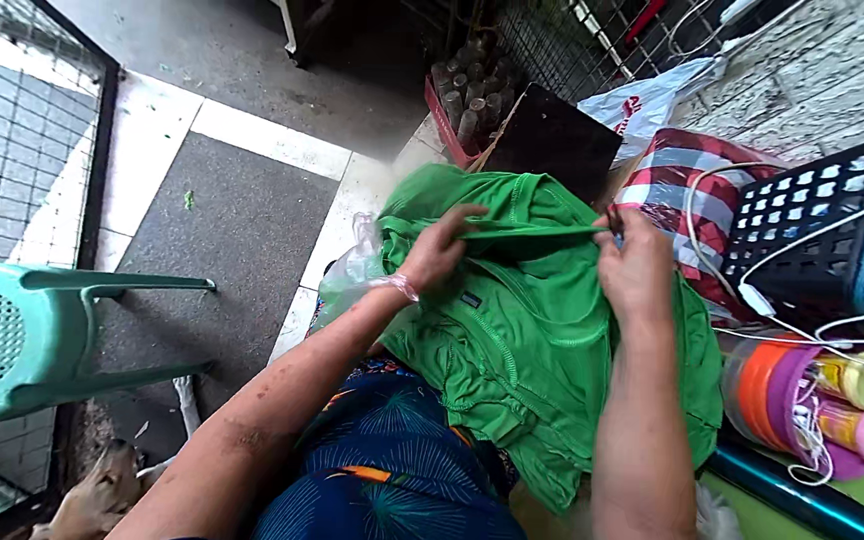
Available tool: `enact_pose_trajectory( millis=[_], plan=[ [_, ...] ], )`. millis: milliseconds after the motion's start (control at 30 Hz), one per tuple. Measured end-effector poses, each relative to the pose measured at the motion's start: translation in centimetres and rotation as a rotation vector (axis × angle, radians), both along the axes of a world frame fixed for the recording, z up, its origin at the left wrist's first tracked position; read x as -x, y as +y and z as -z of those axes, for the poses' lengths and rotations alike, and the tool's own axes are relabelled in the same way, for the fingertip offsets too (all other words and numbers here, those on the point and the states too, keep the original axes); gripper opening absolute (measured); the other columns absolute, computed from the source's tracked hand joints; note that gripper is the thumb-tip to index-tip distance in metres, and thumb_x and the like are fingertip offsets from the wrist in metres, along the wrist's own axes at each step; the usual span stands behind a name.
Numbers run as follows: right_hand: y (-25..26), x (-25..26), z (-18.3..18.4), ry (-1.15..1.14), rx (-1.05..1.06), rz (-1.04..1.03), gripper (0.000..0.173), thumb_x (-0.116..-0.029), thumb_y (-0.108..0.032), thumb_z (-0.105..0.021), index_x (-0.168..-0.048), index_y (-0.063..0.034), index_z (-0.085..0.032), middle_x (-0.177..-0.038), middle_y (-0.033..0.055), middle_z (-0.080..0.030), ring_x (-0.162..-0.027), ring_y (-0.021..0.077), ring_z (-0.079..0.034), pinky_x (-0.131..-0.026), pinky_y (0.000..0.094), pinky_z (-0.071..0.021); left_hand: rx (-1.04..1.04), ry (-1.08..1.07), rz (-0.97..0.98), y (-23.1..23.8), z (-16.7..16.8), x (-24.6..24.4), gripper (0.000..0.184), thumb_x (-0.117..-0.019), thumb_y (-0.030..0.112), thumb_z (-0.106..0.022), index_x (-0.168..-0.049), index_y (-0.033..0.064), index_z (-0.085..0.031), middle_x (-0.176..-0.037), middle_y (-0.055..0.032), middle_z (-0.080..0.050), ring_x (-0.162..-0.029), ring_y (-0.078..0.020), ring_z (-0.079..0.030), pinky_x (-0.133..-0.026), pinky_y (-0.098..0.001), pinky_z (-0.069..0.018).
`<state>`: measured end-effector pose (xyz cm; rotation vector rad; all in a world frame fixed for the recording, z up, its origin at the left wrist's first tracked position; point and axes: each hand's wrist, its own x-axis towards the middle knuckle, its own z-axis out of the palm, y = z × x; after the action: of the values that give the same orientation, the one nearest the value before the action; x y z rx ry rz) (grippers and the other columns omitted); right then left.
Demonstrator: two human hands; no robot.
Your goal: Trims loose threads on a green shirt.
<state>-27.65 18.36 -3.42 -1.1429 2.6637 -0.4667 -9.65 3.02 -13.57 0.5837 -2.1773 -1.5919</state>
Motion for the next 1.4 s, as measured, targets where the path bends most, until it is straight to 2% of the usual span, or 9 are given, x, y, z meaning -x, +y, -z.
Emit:
enact_pose_trajectory(
  millis=[100, 400, 633, 800, 900, 1067, 1133, 1200, 1400],
  plan=[
    [-1.2, 2.5, 3.7, -0.129, -0.074, 0.073, 0.030, -0.1043, -0.016, -0.058, -0.124, 0.0066, -0.064, -0.117, 0.0328, -0.067, -0.114, 0.0513, -0.063, -0.096, 0.0711, -0.0447, -0.353, -0.036, -0.044, -0.8, 2.8, 0.0, 0.040, -0.1044, 0.008, -0.049, -0.144, 0.0019, -0.050, -0.135, -0.0160, -0.061, -0.110, -0.0164, -0.065, -0.096, -0.0368, -0.0534],
    [-0.6, 0.8, 3.8, -0.065, -0.008, 0.048, 0.035, -0.1015, -0.022, -0.066, -0.117, 0.0088, -0.064, -0.109, 0.0317, -0.068, -0.106, 0.0494, -0.066, -0.092, 0.0674, -0.0466, -0.450, 0.029, -0.092, -0.4, 4.3, -0.5, 0.030, -0.1079, 0.013, -0.045, -0.132, 0.0016, -0.059, -0.125, -0.0088, -0.064, -0.106, -0.0082, -0.063, -0.094, -0.0294, -0.0523],
    [5.1, -0.1, 0.2, -0.202, 0.531, -0.074, 0.019, -0.1072, -0.016, -0.050, -0.116, -0.0025, -0.060, -0.105, 0.0018, -0.067, -0.090, -0.0005, -0.061, -0.080, 0.0197, -0.0496, -0.492, -0.005, -0.125, 0.0, 4.0, -1.0, 0.020, -0.1054, 0.013, -0.053, -0.119, 0.0026, -0.062, -0.091, 0.0006, -0.066, -0.078, -0.0017, -0.061, -0.071, -0.0206, -0.0517],
    [7.2, -4.9, -0.3, -0.279, 0.139, -0.314, 0.022, -0.0985, -0.009, -0.065, -0.118, -0.0007, -0.068, -0.109, 0.0136, -0.071, -0.090, 0.0220, -0.071, -0.079, 0.0424, -0.0613, -0.497, 0.029, -0.072, 0.0, 4.0, -0.9, 0.032, -0.0941, 0.004, -0.067, -0.123, 0.0006, -0.055, -0.086, 0.0039, -0.067, -0.077, 0.0002, -0.064, -0.076, -0.0193, -0.0550],
    [8.6, -5.9, 0.3, -0.134, -0.099, -0.317, 0.023, -0.0963, -0.020, -0.071, -0.108, 0.0001, -0.072, -0.096, 0.0182, -0.070, -0.082, 0.0355, -0.071, -0.070, 0.0553, -0.0559, -0.312, -0.020, -0.063, 0.5, 4.2, -0.8, 0.049, -0.0865, 0.005, -0.074, -0.129, -0.0023, -0.053, -0.088, -0.0007, -0.067, -0.077, -0.0017, -0.064, -0.076, -0.0208, -0.0541],
    [12.7, -5.6, -2.0, 0.178, 0.090, -0.295, 0.022, -0.0914, -0.022, -0.067, -0.083, -0.0021, -0.070, -0.090, 0.0140, -0.070, -0.065, 0.0263, -0.068, -0.053, 0.0419, -0.0535, 0.107, -0.084, -0.244, 0.5, 2.3, -3.4, 0.039, -0.0945, 0.006, -0.063, -0.130, -0.0042, -0.053, -0.094, -0.0165, -0.065, -0.074, -0.0184, -0.061, -0.070, -0.0372, -0.0536],
    [13.1, -5.5, -2.3, 0.213, 0.199, -0.304, 0.019, -0.0906, -0.020, -0.069, -0.081, -0.0041, -0.070, -0.104, 0.0152, -0.072, -0.070, 0.0221, -0.068, -0.057, 0.0355, -0.0550, 0.210, -0.127, -0.311, -0.6, 1.2, -3.8, 0.024, -0.0982, 0.015, -0.060, -0.108, -0.0067, -0.059, -0.089, -0.0199, -0.064, -0.075, -0.0258, -0.062, -0.071, -0.0457, -0.0527],
    [13.0, -4.8, -3.1, 0.278, 0.264, -0.279, 0.015, -0.0886, -0.015, -0.071, -0.079, -0.0035, -0.069, -0.114, 0.0204, -0.068, -0.073, 0.0251, -0.069, -0.058, 0.0397, -0.0562, 0.238, -0.186, -0.262, -2.0, -0.8, -2.8, 0.037, -0.1023, 0.020, -0.047, -0.092, -0.0099, -0.067, -0.085, -0.0241, -0.067, -0.081, -0.0335, -0.066, -0.077, -0.0565, -0.0505],
    [11.1, 1.7, -5.1, 0.382, 0.237, -0.033, 0.037, -0.1018, -0.024, -0.065, -0.106, 0.0133, -0.064, -0.115, 0.0325, -0.062, -0.100, 0.0418, -0.064, -0.085, 0.0518, -0.0521, 0.406, 0.016, -0.190, -3.9, -7.1, 4.6, 0.036, -0.1011, 0.015, -0.046, -0.090, -0.0081, -0.072, -0.098, -0.0220, -0.068, -0.098, -0.0295, -0.064, -0.089, -0.0461, -0.0473]
  ],
)
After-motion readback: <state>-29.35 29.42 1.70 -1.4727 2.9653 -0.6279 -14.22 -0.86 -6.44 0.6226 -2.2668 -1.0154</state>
